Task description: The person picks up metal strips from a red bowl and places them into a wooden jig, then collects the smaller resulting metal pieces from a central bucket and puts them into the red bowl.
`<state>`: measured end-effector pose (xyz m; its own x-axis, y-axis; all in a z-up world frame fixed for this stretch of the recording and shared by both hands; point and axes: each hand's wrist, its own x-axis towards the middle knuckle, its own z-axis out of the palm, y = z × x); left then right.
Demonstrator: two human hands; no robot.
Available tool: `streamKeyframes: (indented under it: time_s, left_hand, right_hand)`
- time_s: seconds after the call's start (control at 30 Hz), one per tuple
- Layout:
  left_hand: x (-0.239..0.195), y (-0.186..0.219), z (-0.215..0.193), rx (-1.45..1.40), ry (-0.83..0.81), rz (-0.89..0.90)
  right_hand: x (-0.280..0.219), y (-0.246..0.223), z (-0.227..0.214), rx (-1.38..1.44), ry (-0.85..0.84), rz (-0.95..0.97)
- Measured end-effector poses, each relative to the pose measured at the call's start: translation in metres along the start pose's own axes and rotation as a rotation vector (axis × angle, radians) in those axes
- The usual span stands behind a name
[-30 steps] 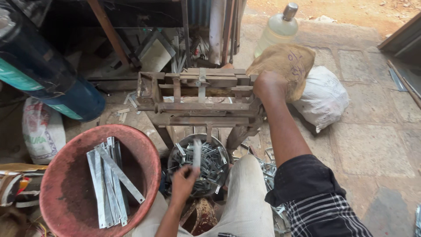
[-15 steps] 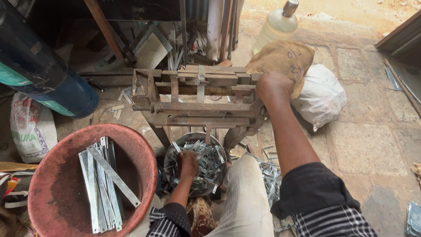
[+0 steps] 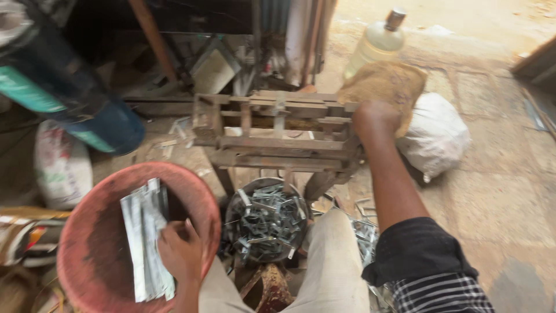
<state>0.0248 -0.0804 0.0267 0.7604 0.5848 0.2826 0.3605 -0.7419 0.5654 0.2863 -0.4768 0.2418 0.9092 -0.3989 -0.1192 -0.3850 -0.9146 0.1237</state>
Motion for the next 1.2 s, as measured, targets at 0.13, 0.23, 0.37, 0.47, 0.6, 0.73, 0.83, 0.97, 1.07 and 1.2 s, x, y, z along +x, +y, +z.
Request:
streamKeyframes:
  time_s: [0.13, 0.23, 0.37, 0.47, 0.6, 0.73, 0.83, 0.97, 1.07, 1.2]
  left_hand:
    - [0.026, -0.041, 0.004, 0.433, -0.140, -0.269]
    - [0.035, -0.061, 0.016, 0.408, -0.232, -0.347]
    - [0.036, -0.065, 0.009, 0.400, -0.215, -0.289]
    - [0.024, -0.059, -0.006, 0.263, -0.113, -0.274]
    - [0.007, -0.033, -0.008, -0.431, -0.324, -0.262]
    - [-0.027, 0.022, 0.035, -0.934, -0.534, -0.198]
    - [-0.042, 0.050, 0.059, -1.017, -0.713, -0.384]
    - [-0.037, 0.074, 0.073, -1.102, -0.804, -0.565]
    - [-0.025, 0.089, 0.080, -1.005, -0.695, -0.326]
    - [0.004, 0.114, 0.102, -1.021, -0.707, -0.380]
  right_hand:
    - [0.007, 0.001, 0.005, -0.006, 0.027, -0.032]
    - [0.009, 0.003, 0.003, 0.015, 0.018, -0.017]
    - [-0.001, 0.001, 0.002, 0.051, 0.053, -0.046]
    - [-0.007, 0.002, 0.002, 0.050, 0.072, -0.050]
    - [-0.012, -0.002, -0.002, 0.050, 0.077, -0.038]
    - [-0.016, -0.006, -0.014, 0.034, -0.005, -0.002]
    - [-0.021, -0.006, -0.016, 0.037, 0.007, -0.020]
    - [-0.022, -0.008, -0.017, 0.038, -0.011, -0.007]
    - [-0.020, -0.012, -0.019, 0.030, -0.034, 0.016]
    - [-0.020, -0.010, -0.022, 0.027, -0.050, 0.013]
